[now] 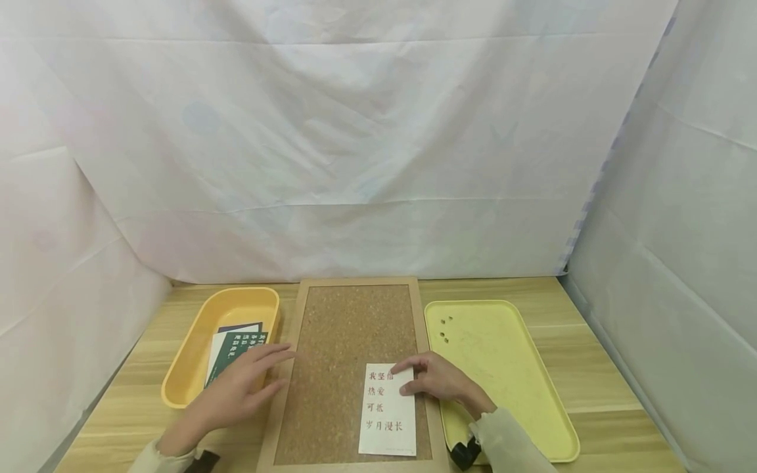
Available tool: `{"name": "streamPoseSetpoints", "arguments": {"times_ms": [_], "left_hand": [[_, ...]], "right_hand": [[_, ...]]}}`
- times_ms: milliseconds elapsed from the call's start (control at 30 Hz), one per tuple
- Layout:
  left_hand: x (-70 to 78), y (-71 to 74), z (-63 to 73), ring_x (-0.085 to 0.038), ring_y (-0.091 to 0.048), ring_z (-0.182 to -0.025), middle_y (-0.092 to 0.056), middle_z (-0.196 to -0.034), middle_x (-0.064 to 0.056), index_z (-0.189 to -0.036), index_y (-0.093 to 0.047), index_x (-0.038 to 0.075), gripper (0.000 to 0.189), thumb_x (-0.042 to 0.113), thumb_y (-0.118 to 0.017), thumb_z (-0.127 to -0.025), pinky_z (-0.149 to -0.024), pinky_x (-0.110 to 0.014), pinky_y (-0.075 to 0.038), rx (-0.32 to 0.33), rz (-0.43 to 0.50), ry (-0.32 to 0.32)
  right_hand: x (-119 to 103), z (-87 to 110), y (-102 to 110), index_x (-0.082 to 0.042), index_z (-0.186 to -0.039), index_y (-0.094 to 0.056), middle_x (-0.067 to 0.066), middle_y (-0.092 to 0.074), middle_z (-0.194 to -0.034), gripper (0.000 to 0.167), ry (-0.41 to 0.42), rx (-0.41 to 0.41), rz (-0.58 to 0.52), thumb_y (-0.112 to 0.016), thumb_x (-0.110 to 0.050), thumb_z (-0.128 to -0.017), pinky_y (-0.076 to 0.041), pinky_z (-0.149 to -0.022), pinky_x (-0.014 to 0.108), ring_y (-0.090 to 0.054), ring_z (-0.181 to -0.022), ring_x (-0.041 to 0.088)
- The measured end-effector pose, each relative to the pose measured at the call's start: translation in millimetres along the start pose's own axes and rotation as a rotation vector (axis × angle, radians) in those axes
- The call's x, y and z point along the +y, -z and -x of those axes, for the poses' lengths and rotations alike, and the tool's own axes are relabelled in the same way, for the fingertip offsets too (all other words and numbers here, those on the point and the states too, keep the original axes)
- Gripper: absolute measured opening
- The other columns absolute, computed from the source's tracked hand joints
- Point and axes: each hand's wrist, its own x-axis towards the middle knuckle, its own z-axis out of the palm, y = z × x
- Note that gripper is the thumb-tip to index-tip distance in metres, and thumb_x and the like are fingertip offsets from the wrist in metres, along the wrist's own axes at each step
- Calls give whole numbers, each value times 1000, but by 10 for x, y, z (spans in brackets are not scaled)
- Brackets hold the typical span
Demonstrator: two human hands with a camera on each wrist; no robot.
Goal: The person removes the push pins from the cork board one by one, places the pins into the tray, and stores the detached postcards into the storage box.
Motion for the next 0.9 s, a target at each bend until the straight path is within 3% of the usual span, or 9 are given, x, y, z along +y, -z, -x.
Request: {"name": "streamPoseSetpoints", "arguments": {"times_ms": [200,367,500,600,667,900], "left_hand": [[-113,79,103,-27,-59,-120,-63,-132,-7,-130,-63,12,50,14,-79,-82,-96,-47,-52,50,5,25],[-195,146,175,-29,-58,-121,-62,-133,-8,-130,-63,12,48,15,-78,-84,-96,-48,-50,76,21,67],[-258,222,213,-30,-58,-119,-61,-133,-9,-130,-63,10,50,8,-78,-83,-100,-28,-47,112,54,64],[-309,280,237,-30,-57,-118,-62,-131,-10,-130,-62,8,50,3,-78,-82,-105,-10,-34,141,90,58],[-343,317,259,-31,-57,-118,-62,-131,-10,-129,-63,8,49,3,-77,-82,-106,-5,-28,151,112,82],[-465,434,359,-32,-54,-122,-59,-135,-9,-131,-62,14,43,11,-72,-90,-101,-1,-24,121,135,243]], "right_hand": [[22,-7,3,-17,-117,-73,9,-67,-128,31,-8,-8,21,-76,-16,-86,-50,-88,20,-66,-107,15],[11,-2,-3,-15,-117,-72,10,-66,-129,32,3,-4,26,-76,-17,-86,-49,-91,20,-65,-110,16],[-3,4,-1,-13,-118,-72,12,-66,-128,32,22,-5,23,-76,-17,-86,-49,-91,20,-64,-111,17],[-5,5,2,-11,-118,-72,12,-66,-128,32,31,-7,9,-76,-17,-87,-50,-91,21,-64,-111,17],[-2,5,3,-11,-118,-72,12,-67,-127,32,35,-5,11,-75,-17,-87,-49,-92,21,-64,-112,17],[-2,10,0,-10,-119,-71,13,-68,-125,33,42,-10,-1,-76,-16,-86,-50,-88,21,-65,-108,17]]}}
